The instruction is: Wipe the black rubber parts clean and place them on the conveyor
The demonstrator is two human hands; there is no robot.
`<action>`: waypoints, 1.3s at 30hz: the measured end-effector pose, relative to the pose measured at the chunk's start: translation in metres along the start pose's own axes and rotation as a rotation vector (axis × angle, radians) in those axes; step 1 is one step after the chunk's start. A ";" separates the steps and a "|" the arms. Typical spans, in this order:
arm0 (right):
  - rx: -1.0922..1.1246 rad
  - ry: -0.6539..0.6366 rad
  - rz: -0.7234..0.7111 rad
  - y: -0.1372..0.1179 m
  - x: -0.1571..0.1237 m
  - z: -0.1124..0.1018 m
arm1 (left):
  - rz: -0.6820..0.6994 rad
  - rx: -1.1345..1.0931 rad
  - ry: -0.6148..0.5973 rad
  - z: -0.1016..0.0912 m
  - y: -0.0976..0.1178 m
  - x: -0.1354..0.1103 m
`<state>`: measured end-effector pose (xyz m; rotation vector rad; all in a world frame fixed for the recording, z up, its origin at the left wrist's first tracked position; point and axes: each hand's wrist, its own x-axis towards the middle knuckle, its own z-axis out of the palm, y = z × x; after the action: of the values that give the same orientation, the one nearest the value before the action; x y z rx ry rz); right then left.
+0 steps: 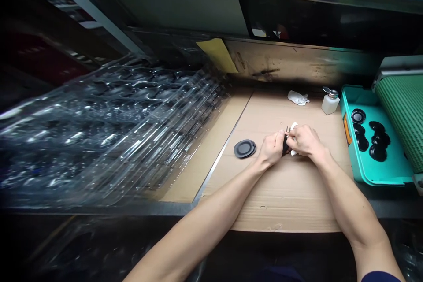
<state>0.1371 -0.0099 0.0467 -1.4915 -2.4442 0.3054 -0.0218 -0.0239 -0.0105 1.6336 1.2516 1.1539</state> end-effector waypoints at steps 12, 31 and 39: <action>0.099 0.045 0.217 0.017 0.000 -0.006 | -0.475 -0.566 0.165 0.005 0.013 0.009; 0.015 0.334 0.687 0.082 0.007 0.019 | -0.316 -0.173 0.187 -0.135 -0.004 -0.021; 0.004 0.340 0.663 0.083 0.008 0.025 | -0.243 0.059 0.203 -0.134 -0.048 -0.012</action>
<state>0.1949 0.0337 -0.0019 -2.1149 -1.6391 0.1558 -0.1646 -0.0190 -0.0169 1.3859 1.5791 1.1597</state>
